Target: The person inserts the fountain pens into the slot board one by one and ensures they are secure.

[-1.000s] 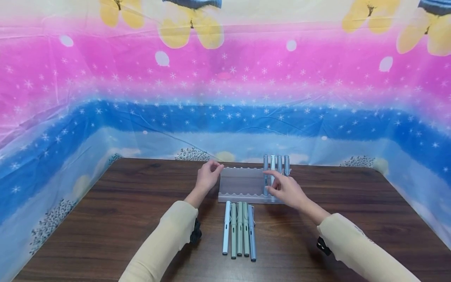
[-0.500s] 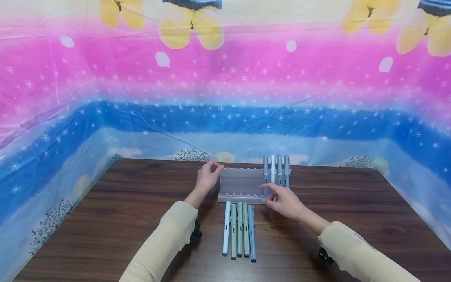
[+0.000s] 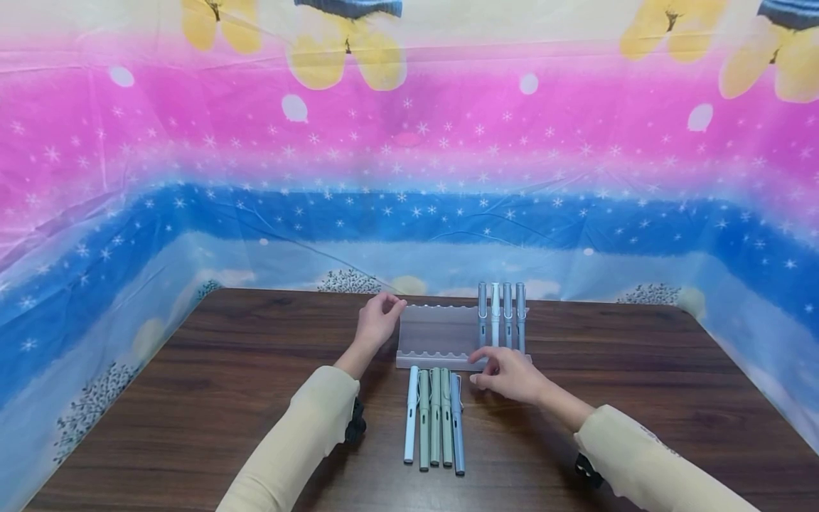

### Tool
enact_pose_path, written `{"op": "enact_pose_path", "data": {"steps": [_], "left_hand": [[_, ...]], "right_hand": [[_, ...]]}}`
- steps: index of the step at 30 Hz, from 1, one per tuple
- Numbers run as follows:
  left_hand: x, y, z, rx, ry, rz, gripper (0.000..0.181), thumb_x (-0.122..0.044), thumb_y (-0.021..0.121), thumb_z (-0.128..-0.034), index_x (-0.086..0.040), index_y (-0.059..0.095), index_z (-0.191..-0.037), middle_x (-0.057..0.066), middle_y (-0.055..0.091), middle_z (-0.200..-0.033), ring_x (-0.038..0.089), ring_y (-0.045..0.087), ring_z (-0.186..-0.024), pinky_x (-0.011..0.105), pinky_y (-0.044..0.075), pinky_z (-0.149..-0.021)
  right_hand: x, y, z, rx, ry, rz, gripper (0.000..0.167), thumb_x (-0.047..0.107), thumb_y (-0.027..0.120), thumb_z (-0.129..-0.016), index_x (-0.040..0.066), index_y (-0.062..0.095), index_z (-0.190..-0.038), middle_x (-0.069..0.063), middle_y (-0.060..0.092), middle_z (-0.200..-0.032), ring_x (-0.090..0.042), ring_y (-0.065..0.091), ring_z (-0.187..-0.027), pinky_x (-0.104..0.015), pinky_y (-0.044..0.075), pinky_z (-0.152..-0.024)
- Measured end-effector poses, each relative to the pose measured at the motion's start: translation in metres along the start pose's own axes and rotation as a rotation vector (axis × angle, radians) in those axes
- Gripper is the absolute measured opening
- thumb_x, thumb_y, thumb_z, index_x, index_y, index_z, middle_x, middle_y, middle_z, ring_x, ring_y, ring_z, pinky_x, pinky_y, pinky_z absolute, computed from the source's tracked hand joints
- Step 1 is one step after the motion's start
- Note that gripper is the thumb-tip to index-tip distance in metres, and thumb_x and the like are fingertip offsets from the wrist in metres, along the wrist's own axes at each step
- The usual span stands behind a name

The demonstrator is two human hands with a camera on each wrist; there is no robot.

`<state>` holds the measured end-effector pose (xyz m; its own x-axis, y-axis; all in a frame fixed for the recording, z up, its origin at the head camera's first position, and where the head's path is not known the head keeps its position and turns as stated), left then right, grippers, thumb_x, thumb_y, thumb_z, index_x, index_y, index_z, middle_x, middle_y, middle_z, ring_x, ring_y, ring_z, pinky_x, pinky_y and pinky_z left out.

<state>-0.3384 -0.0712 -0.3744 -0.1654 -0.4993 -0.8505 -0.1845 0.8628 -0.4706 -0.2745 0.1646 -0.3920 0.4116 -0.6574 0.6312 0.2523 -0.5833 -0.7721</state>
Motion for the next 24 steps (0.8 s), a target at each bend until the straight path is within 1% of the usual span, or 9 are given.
{"op": "enact_pose_path", "data": {"steps": [5, 9, 13, 19, 24], "left_hand": [[0.000, 0.000, 0.000, 0.000, -0.002, -0.005, 0.019, -0.022, 0.055, -0.0876, -0.003, 0.058, -0.091, 0.010, 0.060, -0.093, 0.024, 0.053, -0.086, 0.037, 0.041, -0.076], [0.000, -0.001, 0.000, -0.002, 0.005, -0.010, 0.019, -0.021, 0.054, -0.0878, -0.003, 0.058, -0.091, 0.010, 0.060, -0.091, 0.024, 0.053, -0.085, 0.037, 0.041, -0.075], [0.000, -0.001, 0.000, -0.001, 0.005, -0.014, 0.019, -0.021, 0.054, -0.0879, -0.003, 0.058, -0.091, 0.010, 0.060, -0.092, 0.024, 0.053, -0.085, 0.038, 0.041, -0.075], [0.000, 0.000, 0.000, 0.005, -0.014, -0.016, 0.020, -0.023, 0.054, -0.0877, -0.004, 0.059, -0.092, 0.011, 0.059, -0.096, 0.025, 0.053, -0.090, 0.038, 0.040, -0.078], [0.000, 0.000, -0.001, 0.008, -0.015, -0.015, 0.020, -0.023, 0.054, -0.0876, -0.004, 0.059, -0.091, 0.011, 0.059, -0.096, 0.025, 0.052, -0.091, 0.038, 0.040, -0.079]], "right_hand": [[0.002, 0.004, 0.000, 0.030, 0.021, -0.044, 0.031, 0.017, 0.062, -0.082, 0.005, 0.055, -0.109, 0.001, 0.056, -0.065, -0.019, 0.052, -0.050, -0.029, 0.042, -0.044], [0.003, 0.008, 0.000, 0.061, 0.034, -0.064, 0.033, 0.017, 0.062, -0.082, 0.003, 0.054, -0.110, -0.001, 0.057, -0.065, -0.017, 0.051, -0.047, -0.029, 0.042, -0.042], [0.007, 0.011, -0.002, 0.077, 0.033, -0.052, 0.034, 0.020, 0.062, -0.082, 0.002, 0.054, -0.111, -0.001, 0.057, -0.063, -0.014, 0.049, -0.043, -0.029, 0.041, -0.040], [0.013, 0.016, -0.003, 0.063, 0.016, -0.015, 0.039, 0.026, 0.061, -0.083, -0.001, 0.055, -0.110, 0.000, 0.056, -0.059, -0.012, 0.048, -0.043, -0.028, 0.041, -0.040], [0.016, 0.019, -0.004, 0.056, 0.039, 0.021, 0.040, 0.029, 0.059, -0.084, 0.000, 0.055, -0.111, 0.001, 0.055, -0.056, -0.012, 0.046, -0.040, -0.028, 0.039, -0.038]]}}
Point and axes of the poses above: each hand's wrist, its own z-axis away from the middle knuckle, its own y-axis out of the palm, x = y × z, the point moved 2 cm from there along -z, towards the middle knuckle
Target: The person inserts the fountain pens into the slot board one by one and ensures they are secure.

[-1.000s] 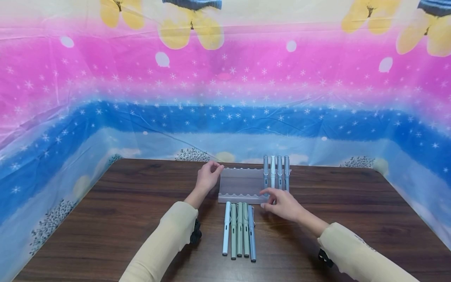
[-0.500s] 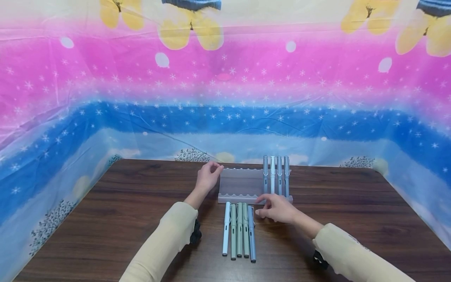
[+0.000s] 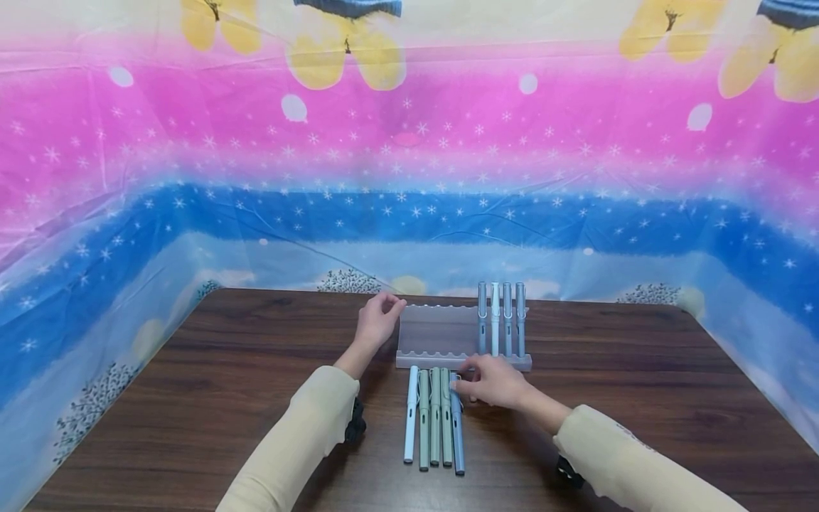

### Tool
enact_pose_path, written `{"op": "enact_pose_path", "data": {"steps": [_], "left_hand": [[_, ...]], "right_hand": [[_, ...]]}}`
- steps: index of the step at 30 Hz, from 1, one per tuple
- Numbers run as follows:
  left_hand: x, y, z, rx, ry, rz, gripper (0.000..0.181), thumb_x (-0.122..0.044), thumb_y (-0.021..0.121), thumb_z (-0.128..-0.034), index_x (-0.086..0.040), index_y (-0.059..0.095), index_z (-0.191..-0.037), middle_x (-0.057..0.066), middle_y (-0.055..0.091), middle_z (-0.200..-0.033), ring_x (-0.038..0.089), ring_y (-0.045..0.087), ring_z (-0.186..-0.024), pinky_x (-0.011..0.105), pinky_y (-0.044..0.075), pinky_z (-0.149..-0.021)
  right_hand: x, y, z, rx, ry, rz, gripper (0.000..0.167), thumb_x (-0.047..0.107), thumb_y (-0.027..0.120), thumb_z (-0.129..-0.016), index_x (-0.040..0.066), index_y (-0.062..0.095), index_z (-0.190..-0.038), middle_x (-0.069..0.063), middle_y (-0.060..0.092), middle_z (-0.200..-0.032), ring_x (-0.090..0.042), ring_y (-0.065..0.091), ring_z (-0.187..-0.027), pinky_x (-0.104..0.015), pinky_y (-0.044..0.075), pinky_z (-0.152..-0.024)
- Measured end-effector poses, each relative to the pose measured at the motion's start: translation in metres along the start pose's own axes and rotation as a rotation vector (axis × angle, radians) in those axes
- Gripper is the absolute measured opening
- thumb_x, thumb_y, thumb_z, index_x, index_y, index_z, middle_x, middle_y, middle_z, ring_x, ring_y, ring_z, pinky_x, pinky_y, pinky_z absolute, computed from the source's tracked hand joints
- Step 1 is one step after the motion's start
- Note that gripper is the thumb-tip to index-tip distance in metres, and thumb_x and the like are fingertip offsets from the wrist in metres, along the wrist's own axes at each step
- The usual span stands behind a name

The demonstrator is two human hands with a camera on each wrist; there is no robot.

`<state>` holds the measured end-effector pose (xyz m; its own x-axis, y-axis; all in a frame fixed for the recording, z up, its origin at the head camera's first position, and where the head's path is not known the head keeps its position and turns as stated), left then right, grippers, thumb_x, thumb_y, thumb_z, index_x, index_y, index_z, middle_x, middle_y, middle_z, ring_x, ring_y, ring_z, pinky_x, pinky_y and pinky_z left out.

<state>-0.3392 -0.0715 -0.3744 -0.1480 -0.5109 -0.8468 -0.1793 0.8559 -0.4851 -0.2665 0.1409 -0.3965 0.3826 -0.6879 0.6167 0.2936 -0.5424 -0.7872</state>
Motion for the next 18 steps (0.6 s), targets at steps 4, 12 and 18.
{"op": "enact_pose_path", "data": {"steps": [4, 12, 18], "left_hand": [[-0.0005, -0.0004, 0.0003, -0.001, 0.003, 0.001, 0.020, -0.023, 0.054, -0.0878, -0.003, 0.059, -0.091, 0.011, 0.060, -0.095, 0.025, 0.053, -0.090, 0.038, 0.041, -0.078], [-0.0020, -0.0015, 0.0015, -0.009, 0.024, 0.002, 0.020, -0.021, 0.054, -0.0880, -0.002, 0.058, -0.091, 0.011, 0.060, -0.094, 0.026, 0.054, -0.089, 0.039, 0.040, -0.078], [-0.0019, -0.0013, 0.0015, -0.006, 0.017, -0.001, 0.019, -0.022, 0.054, -0.0878, -0.003, 0.058, -0.090, 0.011, 0.060, -0.094, 0.025, 0.053, -0.089, 0.038, 0.040, -0.078]], "right_hand": [[0.0004, 0.0008, 0.0002, 0.000, 0.017, 0.016, 0.040, 0.029, 0.060, -0.083, 0.001, 0.055, -0.111, 0.003, 0.054, -0.056, -0.013, 0.048, -0.043, -0.029, 0.039, -0.040], [0.0017, 0.0002, 0.0008, 0.031, -0.019, 0.032, 0.026, 0.023, 0.061, -0.082, 0.005, 0.057, -0.100, 0.004, 0.055, -0.055, -0.011, 0.047, -0.042, -0.027, 0.037, -0.039], [-0.0021, -0.0020, 0.0026, 0.048, 0.001, -0.001, 0.020, 0.017, 0.059, -0.082, 0.005, 0.056, -0.098, 0.002, 0.055, -0.056, -0.012, 0.046, -0.041, -0.027, 0.038, -0.039]]}}
Point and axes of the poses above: each hand's wrist, its own z-axis away from the middle knuckle, its own y-axis out of the palm, x = y × z, the point moved 2 cm from there along -z, towards the middle knuckle
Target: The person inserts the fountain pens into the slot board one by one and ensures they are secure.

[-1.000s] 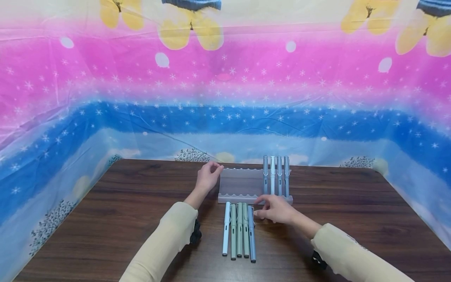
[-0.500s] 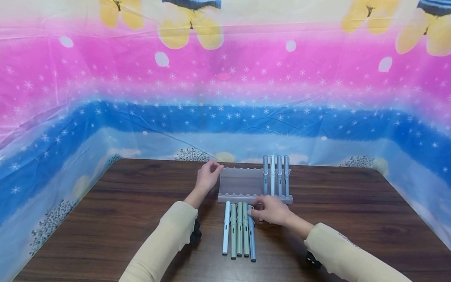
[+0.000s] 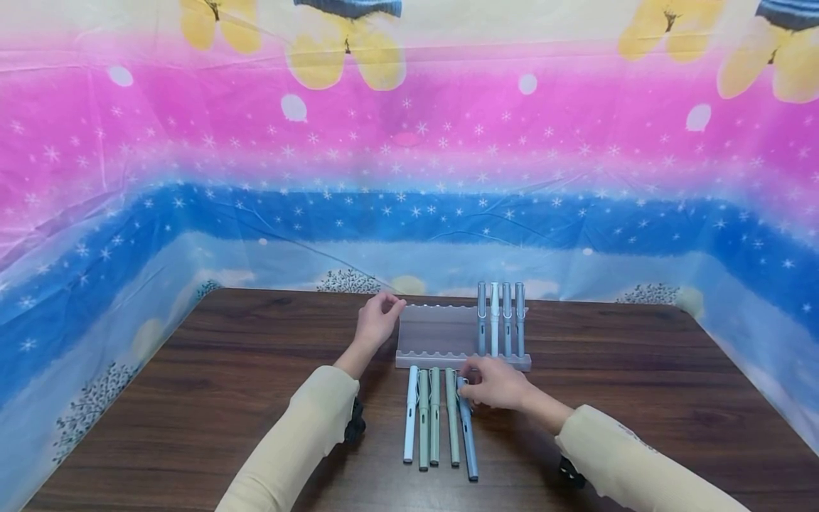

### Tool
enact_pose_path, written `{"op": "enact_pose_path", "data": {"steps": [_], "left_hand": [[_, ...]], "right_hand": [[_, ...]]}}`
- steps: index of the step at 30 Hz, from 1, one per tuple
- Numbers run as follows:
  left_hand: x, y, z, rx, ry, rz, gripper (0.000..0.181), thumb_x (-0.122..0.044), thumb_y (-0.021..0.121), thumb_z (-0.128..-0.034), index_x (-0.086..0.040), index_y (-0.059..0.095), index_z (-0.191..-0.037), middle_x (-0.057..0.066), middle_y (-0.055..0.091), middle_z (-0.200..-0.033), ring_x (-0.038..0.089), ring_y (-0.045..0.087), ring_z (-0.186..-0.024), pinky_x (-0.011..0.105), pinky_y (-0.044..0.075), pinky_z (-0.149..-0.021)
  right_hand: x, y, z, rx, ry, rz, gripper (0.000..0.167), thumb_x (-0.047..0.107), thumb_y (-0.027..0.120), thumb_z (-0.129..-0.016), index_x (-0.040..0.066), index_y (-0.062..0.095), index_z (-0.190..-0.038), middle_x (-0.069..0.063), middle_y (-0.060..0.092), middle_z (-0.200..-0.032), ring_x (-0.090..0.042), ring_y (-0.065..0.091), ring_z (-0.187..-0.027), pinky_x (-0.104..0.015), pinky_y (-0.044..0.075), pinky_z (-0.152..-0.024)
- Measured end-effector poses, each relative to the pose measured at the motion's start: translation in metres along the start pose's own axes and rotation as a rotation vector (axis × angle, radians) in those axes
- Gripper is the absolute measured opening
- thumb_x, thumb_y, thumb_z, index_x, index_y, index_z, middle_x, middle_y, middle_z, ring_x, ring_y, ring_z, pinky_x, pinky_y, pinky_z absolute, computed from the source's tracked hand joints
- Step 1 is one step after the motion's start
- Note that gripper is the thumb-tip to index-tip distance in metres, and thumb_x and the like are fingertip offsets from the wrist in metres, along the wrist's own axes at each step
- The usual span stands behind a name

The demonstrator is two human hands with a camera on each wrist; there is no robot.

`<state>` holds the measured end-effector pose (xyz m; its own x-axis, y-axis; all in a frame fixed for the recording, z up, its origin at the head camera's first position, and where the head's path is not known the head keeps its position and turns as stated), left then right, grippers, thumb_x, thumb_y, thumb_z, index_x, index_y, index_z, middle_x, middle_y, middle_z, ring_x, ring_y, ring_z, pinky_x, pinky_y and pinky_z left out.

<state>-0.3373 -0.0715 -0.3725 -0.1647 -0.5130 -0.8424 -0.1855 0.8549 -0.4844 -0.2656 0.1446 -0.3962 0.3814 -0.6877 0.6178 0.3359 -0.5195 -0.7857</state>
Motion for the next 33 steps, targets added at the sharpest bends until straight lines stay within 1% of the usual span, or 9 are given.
{"op": "enact_pose_path", "data": {"steps": [3, 6, 12, 16, 23, 30, 33], "left_hand": [[0.0003, 0.0002, -0.0001, 0.004, -0.004, 0.002, 0.019, -0.022, 0.054, -0.0879, -0.003, 0.058, -0.090, 0.010, 0.060, -0.093, 0.025, 0.053, -0.088, 0.038, 0.040, -0.077], [-0.0001, 0.0002, 0.0000, 0.005, -0.009, 0.007, 0.019, -0.022, 0.054, -0.0879, -0.003, 0.058, -0.090, 0.010, 0.060, -0.093, 0.025, 0.053, -0.087, 0.038, 0.041, -0.077], [0.0003, -0.0002, 0.0003, 0.002, -0.009, 0.006, 0.019, -0.022, 0.054, -0.0880, -0.003, 0.058, -0.091, 0.011, 0.060, -0.094, 0.025, 0.053, -0.089, 0.038, 0.040, -0.078], [0.0008, -0.0002, 0.0002, -0.001, -0.001, 0.011, 0.018, -0.020, 0.054, -0.0879, -0.003, 0.058, -0.090, 0.011, 0.060, -0.094, 0.026, 0.053, -0.089, 0.039, 0.040, -0.078], [0.0007, 0.0004, -0.0005, 0.001, -0.002, 0.011, 0.019, -0.022, 0.054, -0.0879, -0.003, 0.058, -0.090, 0.011, 0.060, -0.095, 0.025, 0.053, -0.089, 0.038, 0.040, -0.078], [0.0011, 0.0004, -0.0005, -0.001, 0.002, 0.003, 0.019, -0.021, 0.054, -0.0878, -0.003, 0.058, -0.091, 0.012, 0.059, -0.096, 0.026, 0.053, -0.089, 0.038, 0.040, -0.078], [0.0014, 0.0005, -0.0004, 0.000, -0.002, 0.005, 0.019, -0.021, 0.054, -0.0879, -0.003, 0.059, -0.091, 0.012, 0.059, -0.096, 0.026, 0.053, -0.090, 0.038, 0.040, -0.078]], "right_hand": [[-0.0027, -0.0024, 0.0011, 0.010, 0.010, -0.002, 0.017, 0.016, 0.059, -0.082, 0.006, 0.055, -0.096, 0.000, 0.055, -0.056, -0.012, 0.046, -0.040, -0.028, 0.039, -0.040], [-0.0052, -0.0050, 0.0021, 0.025, 0.007, -0.004, 0.017, 0.015, 0.060, -0.082, 0.006, 0.054, -0.096, 0.000, 0.054, -0.056, -0.012, 0.045, -0.040, -0.028, 0.040, -0.040], [-0.0079, -0.0078, 0.0039, 0.078, -0.032, -0.027, 0.027, 0.020, 0.063, -0.082, 0.004, 0.052, -0.101, -0.001, 0.055, -0.058, -0.013, 0.047, -0.040, -0.027, 0.040, -0.041], [-0.0093, -0.0074, 0.0049, 0.086, -0.049, -0.038, 0.033, 0.024, 0.064, -0.081, 0.003, 0.051, -0.103, -0.001, 0.054, -0.056, -0.013, 0.046, -0.039, -0.027, 0.040, -0.040], [-0.0101, -0.0055, 0.0051, 0.057, -0.076, 0.021, 0.036, 0.028, 0.066, -0.079, 0.005, 0.051, -0.100, 0.003, 0.049, -0.051, -0.012, 0.045, -0.038, -0.028, 0.039, -0.039], [-0.0088, -0.0049, 0.0054, 0.001, -0.099, 0.117, 0.033, 0.029, 0.068, -0.077, 0.007, 0.052, -0.095, 0.006, 0.048, -0.055, -0.008, 0.044, -0.044, -0.025, 0.037, -0.043], [-0.0091, -0.0051, 0.0057, -0.014, -0.094, 0.124, 0.031, 0.029, 0.068, -0.077, 0.008, 0.053, -0.094, 0.006, 0.049, -0.056, -0.008, 0.043, -0.046, -0.025, 0.037, -0.044]]}}
Point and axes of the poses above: each hand's wrist, its own z-axis away from the middle knuckle, its own y-axis out of the palm, x = y × z, the point moved 2 cm from there along -z, towards the middle knuckle
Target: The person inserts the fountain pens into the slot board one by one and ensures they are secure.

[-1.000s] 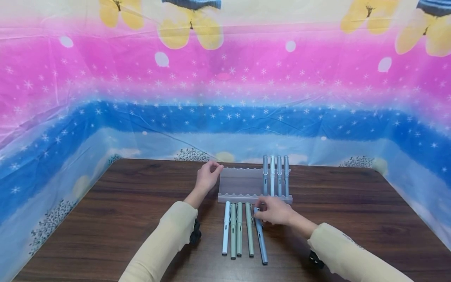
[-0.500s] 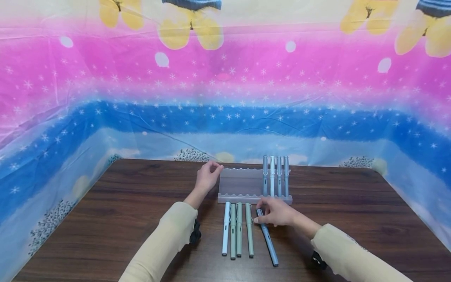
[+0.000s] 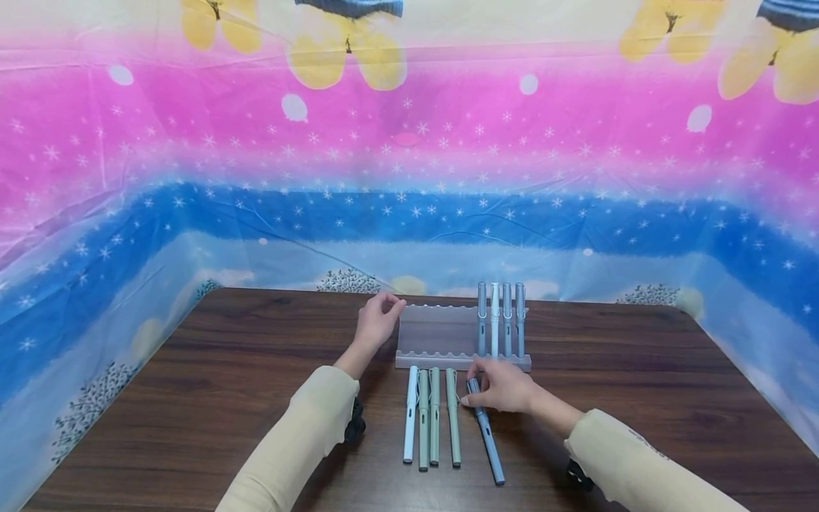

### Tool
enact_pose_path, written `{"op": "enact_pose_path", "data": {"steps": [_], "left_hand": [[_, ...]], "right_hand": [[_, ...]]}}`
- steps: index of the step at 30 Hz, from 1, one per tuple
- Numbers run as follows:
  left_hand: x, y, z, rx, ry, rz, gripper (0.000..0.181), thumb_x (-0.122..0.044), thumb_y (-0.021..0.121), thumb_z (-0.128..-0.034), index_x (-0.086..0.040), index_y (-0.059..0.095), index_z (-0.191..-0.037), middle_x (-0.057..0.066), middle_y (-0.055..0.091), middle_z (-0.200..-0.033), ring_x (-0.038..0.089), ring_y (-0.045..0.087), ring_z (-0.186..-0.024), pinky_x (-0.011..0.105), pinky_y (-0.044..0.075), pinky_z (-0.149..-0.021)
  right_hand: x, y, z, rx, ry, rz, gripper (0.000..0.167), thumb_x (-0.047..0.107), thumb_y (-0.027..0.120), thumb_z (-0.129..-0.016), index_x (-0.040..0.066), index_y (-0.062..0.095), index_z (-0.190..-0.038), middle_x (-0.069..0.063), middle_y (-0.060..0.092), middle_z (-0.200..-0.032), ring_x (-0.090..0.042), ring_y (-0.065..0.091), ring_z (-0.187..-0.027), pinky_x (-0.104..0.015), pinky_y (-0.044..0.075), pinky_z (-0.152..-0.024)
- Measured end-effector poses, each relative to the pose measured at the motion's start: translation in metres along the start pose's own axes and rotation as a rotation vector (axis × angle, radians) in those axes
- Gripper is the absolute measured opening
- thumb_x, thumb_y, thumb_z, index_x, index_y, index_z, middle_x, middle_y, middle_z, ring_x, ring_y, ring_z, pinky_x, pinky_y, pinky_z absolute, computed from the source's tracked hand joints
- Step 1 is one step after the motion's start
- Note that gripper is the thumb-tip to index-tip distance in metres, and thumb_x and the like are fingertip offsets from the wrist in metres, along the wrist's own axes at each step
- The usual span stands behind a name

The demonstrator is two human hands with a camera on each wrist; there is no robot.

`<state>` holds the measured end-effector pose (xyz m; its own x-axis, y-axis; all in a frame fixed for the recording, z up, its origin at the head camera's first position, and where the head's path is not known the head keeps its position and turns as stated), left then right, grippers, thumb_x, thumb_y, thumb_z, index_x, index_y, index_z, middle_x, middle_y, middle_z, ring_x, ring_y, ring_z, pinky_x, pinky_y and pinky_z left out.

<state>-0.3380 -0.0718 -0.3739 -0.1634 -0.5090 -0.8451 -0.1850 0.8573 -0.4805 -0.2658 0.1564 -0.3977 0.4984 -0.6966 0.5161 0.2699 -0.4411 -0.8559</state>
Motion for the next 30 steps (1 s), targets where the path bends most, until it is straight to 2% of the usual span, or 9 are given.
{"op": "enact_pose_path", "data": {"steps": [9, 19, 30], "left_hand": [[0.001, 0.001, 0.000, 0.002, 0.007, 0.003, 0.020, -0.022, 0.054, -0.0878, -0.003, 0.059, -0.091, 0.011, 0.060, -0.096, 0.025, 0.053, -0.089, 0.038, 0.041, -0.077], [0.001, 0.001, 0.000, 0.004, 0.005, -0.003, 0.020, -0.023, 0.054, -0.0878, -0.004, 0.059, -0.091, 0.011, 0.060, -0.096, 0.026, 0.052, -0.091, 0.039, 0.040, -0.079], [0.001, 0.001, 0.000, -0.001, 0.004, 0.003, 0.019, -0.023, 0.055, -0.0875, -0.004, 0.059, -0.091, 0.010, 0.061, -0.094, 0.024, 0.054, -0.089, 0.037, 0.041, -0.077]], "right_hand": [[-0.001, -0.003, 0.000, -0.041, 0.059, -0.025, 0.031, 0.028, 0.067, -0.078, 0.008, 0.052, -0.097, 0.004, 0.049, -0.060, -0.011, 0.043, -0.048, -0.026, 0.036, -0.044], [0.000, -0.014, -0.003, -0.138, 0.089, -0.062, 0.036, 0.027, 0.069, -0.076, 0.007, 0.051, -0.099, 0.004, 0.050, -0.062, -0.011, 0.044, -0.048, -0.026, 0.037, -0.044], [0.003, -0.028, -0.005, -0.198, 0.077, -0.096, 0.035, 0.024, 0.070, -0.075, 0.007, 0.051, -0.099, 0.002, 0.051, -0.064, -0.012, 0.044, -0.048, -0.028, 0.037, -0.045]]}}
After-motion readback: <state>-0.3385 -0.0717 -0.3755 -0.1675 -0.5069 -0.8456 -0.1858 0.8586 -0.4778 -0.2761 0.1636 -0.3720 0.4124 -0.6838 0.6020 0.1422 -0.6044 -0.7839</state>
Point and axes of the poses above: each hand's wrist, its own z-axis away from the middle knuckle, its own y-axis out of the palm, x = y × z, the point moved 2 cm from there along -z, towards the middle knuckle
